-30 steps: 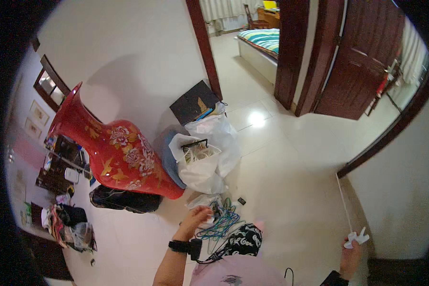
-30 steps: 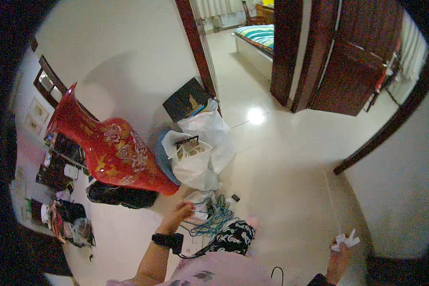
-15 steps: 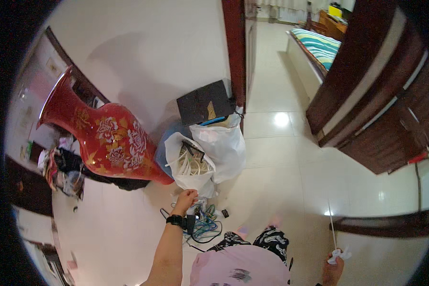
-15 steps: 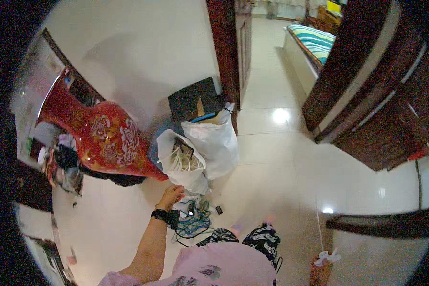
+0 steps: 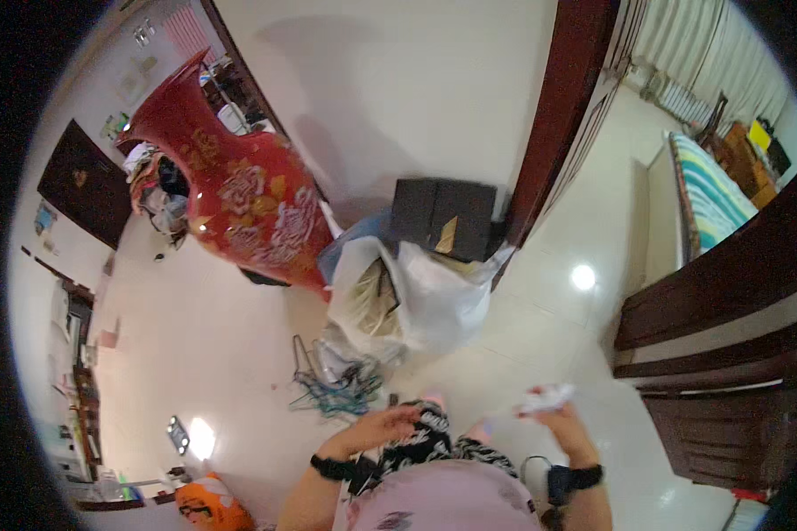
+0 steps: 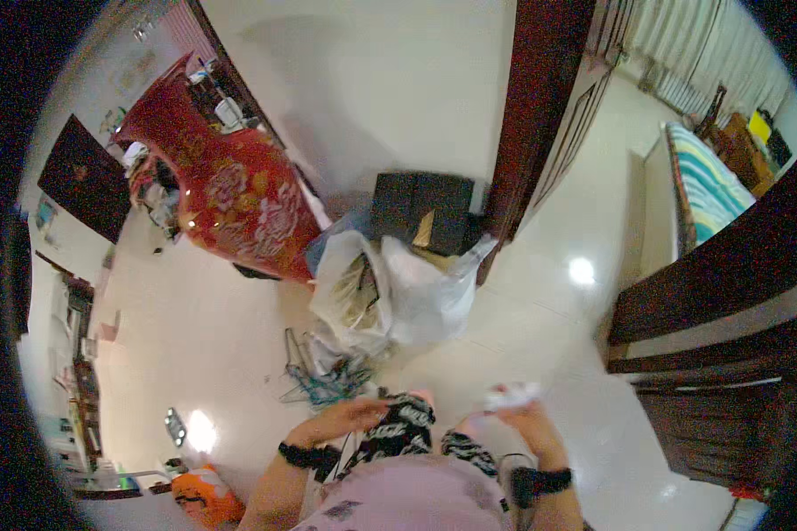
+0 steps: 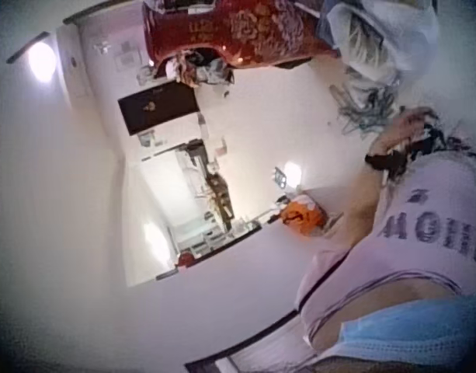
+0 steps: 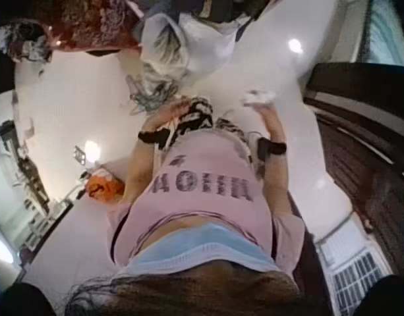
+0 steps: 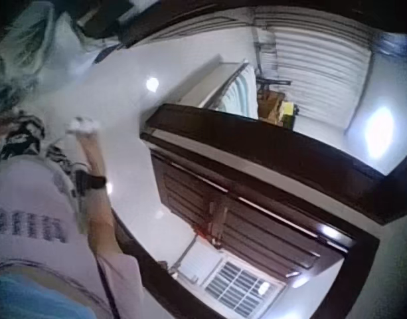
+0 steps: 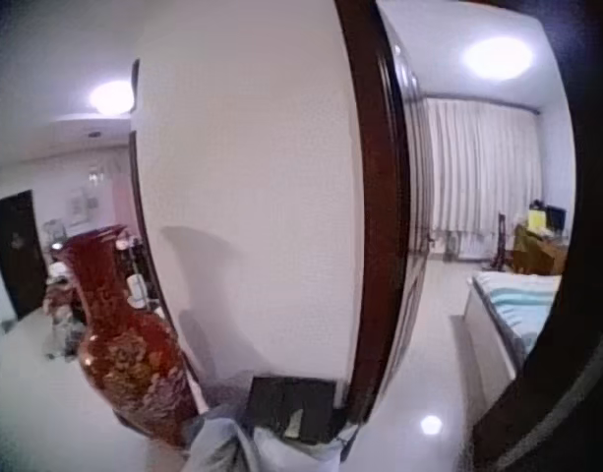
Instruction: Assembling a spray bottle by fitting a nozzle onto a plastic beverage bottle at a bathroom sink.
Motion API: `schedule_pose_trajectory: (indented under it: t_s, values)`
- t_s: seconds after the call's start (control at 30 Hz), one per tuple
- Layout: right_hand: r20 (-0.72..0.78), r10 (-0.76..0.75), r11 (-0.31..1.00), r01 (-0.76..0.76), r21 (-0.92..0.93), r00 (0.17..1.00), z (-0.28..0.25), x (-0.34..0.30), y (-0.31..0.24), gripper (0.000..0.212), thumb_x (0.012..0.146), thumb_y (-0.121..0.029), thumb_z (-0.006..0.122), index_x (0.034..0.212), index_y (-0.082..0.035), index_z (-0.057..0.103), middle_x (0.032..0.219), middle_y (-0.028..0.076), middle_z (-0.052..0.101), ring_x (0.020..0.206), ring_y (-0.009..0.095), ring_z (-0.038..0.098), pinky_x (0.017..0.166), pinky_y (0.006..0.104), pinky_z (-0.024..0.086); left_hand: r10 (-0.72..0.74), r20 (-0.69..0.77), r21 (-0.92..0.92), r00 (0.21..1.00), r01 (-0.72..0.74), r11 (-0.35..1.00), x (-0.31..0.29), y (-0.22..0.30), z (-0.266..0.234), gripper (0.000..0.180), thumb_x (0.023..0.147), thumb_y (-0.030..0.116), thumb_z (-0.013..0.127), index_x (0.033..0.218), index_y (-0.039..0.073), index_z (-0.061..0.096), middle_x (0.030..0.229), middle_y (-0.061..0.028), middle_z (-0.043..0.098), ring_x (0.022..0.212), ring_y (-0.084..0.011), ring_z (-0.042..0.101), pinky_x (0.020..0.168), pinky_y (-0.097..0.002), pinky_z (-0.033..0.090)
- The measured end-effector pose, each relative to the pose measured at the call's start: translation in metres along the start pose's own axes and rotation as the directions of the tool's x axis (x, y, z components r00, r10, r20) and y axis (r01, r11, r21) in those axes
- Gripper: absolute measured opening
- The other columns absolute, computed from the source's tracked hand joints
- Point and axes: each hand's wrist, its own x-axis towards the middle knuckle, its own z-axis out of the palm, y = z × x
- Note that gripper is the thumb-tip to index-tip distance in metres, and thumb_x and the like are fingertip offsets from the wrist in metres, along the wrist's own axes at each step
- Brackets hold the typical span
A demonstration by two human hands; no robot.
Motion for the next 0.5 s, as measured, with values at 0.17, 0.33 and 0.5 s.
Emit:
schedule_pose_trajectory:
  t_s: [0.17,0.33,0.5]
  values:
    - [0.705,-0.067,0.971,-0.117,0.209,0.706,0.033,0.147,-0.044,0.039,0.085,-0.018,0.063,0.120,-0.003,0.052,0.116,0.004,0.057,0.106,0.012,0.051,0.095,0.0285,0.039,0.122,-0.467,-0.079,0.876,-0.179,0.981,0.039,0.045,0.077,0.055,0.082,0.021,0.066,0.127,-0.003,0.043,0.123,-0.0135,0.052,0.110,-0.0194,0.051,0.090,-0.0325,0.044]
    - [0.819,0.138,0.915,-0.388,0.110,0.558,0.045,0.208,-0.053,0.049,0.086,-0.026,0.060,0.126,-0.002,0.044,0.106,0.002,0.057,0.094,0.011,0.052,0.082,0.0228,0.041,-0.042,-0.425,-0.102,0.904,-0.002,0.995,0.068,0.144,0.055,0.029,0.087,0.020,0.057,0.108,0.001,0.052,0.099,-0.0111,0.055,0.087,-0.0200,0.052,0.074,-0.0321,0.043]
    - [0.728,0.444,0.891,-0.172,-0.420,0.523,0.037,0.242,-0.113,0.047,0.087,-0.031,0.055,0.125,-0.006,0.044,0.104,0.006,0.059,0.090,0.014,0.056,0.076,0.0255,0.045,-0.182,-0.538,-0.112,0.823,0.144,0.983,0.111,0.061,-0.007,0.052,0.079,0.002,0.057,0.128,0.014,0.044,0.120,-0.0179,0.043,0.089,-0.0328,0.051,0.071,-0.0378,0.045]
